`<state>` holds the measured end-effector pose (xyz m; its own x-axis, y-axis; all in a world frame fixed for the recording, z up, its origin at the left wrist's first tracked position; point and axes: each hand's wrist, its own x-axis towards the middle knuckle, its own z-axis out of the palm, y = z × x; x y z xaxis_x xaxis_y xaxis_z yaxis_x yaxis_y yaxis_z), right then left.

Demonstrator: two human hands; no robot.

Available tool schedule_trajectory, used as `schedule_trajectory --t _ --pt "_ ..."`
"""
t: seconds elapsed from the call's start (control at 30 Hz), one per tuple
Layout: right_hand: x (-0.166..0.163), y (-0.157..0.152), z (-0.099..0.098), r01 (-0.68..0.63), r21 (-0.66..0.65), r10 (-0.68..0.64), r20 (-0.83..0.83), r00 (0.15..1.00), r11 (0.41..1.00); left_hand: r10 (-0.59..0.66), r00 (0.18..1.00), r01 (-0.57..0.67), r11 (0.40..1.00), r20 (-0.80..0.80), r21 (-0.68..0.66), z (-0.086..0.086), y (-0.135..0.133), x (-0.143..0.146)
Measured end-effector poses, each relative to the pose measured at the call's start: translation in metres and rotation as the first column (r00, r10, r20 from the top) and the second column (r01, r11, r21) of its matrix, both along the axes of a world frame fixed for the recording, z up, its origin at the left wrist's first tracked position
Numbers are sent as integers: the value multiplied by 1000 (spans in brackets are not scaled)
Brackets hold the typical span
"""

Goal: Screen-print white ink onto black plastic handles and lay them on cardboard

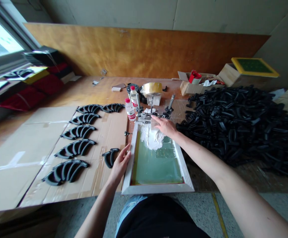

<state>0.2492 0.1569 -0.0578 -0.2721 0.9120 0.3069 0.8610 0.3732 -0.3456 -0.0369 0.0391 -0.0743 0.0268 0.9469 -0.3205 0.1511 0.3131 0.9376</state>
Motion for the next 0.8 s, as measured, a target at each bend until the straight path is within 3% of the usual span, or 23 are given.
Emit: schedule_trajectory --t 0.1,0.2,0.27,0.4,0.5,0.57,0.63,0.67,0.73,0.8 --pt "33 18 10 224 31 -222 -65 973 974 14 1000 -14 998 7 58 31 10 0" --pt "68 5 -3 406 2 -402 -149 904 914 14 979 -43 989 204 141 58 31 10" --pt "76 -14 -23 394 -47 -396 -167 903 918 11 943 -89 971 332 222 72 48 20" --pt "49 -51 -64 148 -123 -162 -115 980 981 86 905 -190 958 418 215 83 68 38" --pt "16 -70 -73 44 -171 -49 -24 999 984 138 897 -200 974 421 109 62 50 50" --pt "-8 -85 -68 77 -142 -80 -19 997 987 72 921 -38 995 383 -95 36 25 60" --pt "-33 -103 -61 26 -68 -29 -37 999 997 13 925 111 947 380 -303 8 -3 68" --pt "-43 -112 -59 -60 -33 58 -37 998 998 22 924 128 923 381 -364 -6 -15 69" --pt "-51 -126 -59 -282 -11 281 -29 959 959 80 931 77 912 356 -404 -29 -31 60" --pt "-33 -132 -64 -327 -36 326 -32 945 944 122 956 -12 925 266 -380 -49 -34 33"
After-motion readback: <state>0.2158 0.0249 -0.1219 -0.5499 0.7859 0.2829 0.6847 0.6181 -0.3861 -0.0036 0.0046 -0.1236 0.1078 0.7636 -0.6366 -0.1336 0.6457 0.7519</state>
